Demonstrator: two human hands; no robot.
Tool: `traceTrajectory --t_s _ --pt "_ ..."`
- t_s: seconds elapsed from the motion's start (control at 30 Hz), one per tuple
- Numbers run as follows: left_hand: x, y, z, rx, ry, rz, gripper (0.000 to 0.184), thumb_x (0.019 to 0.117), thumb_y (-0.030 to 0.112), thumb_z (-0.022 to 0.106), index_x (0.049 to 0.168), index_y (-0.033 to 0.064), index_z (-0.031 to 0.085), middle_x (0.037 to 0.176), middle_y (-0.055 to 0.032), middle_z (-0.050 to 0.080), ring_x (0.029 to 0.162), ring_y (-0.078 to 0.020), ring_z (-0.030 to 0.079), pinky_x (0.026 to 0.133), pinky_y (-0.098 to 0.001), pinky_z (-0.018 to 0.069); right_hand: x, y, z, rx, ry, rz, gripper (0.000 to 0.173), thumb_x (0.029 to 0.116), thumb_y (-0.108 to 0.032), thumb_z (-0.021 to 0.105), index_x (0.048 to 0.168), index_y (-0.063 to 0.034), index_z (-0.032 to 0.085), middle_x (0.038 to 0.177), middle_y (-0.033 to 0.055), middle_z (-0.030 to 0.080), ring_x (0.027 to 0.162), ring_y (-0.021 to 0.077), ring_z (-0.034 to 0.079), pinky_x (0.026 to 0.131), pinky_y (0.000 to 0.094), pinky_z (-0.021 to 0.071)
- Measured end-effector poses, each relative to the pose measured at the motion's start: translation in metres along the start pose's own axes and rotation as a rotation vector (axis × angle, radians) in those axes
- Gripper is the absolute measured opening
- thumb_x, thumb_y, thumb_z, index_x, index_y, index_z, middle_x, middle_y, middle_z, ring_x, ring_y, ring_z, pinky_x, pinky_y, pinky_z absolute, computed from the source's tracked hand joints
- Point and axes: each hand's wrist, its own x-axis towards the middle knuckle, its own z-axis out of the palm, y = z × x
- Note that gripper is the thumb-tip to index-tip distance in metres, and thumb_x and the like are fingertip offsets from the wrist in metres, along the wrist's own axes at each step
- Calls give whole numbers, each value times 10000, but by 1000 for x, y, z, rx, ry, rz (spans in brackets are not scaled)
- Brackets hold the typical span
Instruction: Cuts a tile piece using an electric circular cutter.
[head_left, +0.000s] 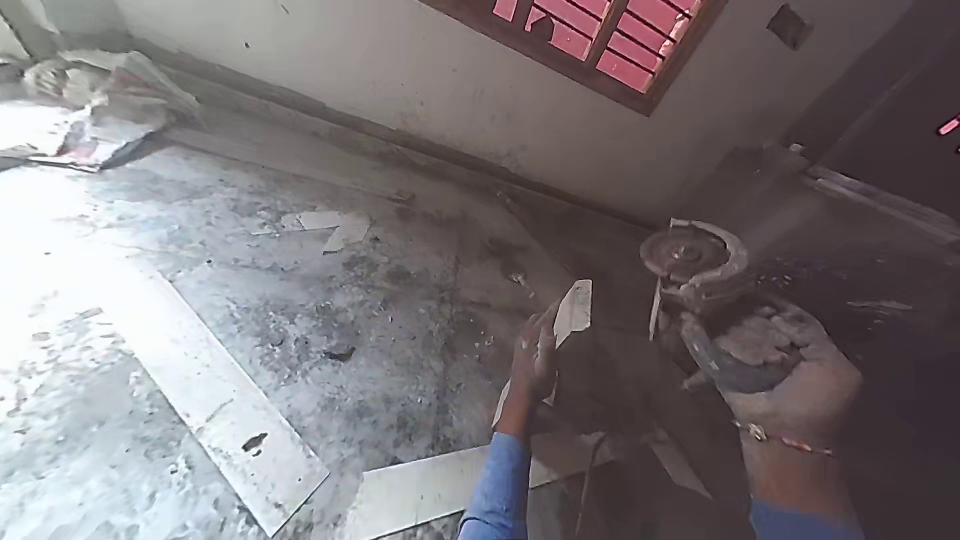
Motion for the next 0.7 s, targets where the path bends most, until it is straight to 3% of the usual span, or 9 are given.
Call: traceTrajectory --t_s 0.17,0.37,0.7 --pt "-3 1 4 -30 3 64 880 1022 713 181 1369 55 652 1274 -120 713 1187 -176 670 1061 -415 526 -13 32 31 13 -54 26 382 1016 -188 312 802 -157 628 500 -71 458 391 31 459 391 193 426" --pt "-8 3 0 -32 -33 18 825 1032 676 181 1378 98 657 1255 -116 715 1168 -189 670 1035 -439 529 -17 39 25 -27 39 84 415 1035 -223 294 752 -155 590 508 -65 470 385 26 456 378 183 409" --pt "-9 -1 -3 -67 -39 36 797 1037 668 222 1380 94 654 1245 -110 714 1147 -171 672 1011 -411 546 -16 39 15 -82 58 131 353 1020 -186 294 810 -145 575 525 -61 478 389 21 468 374 177 422"
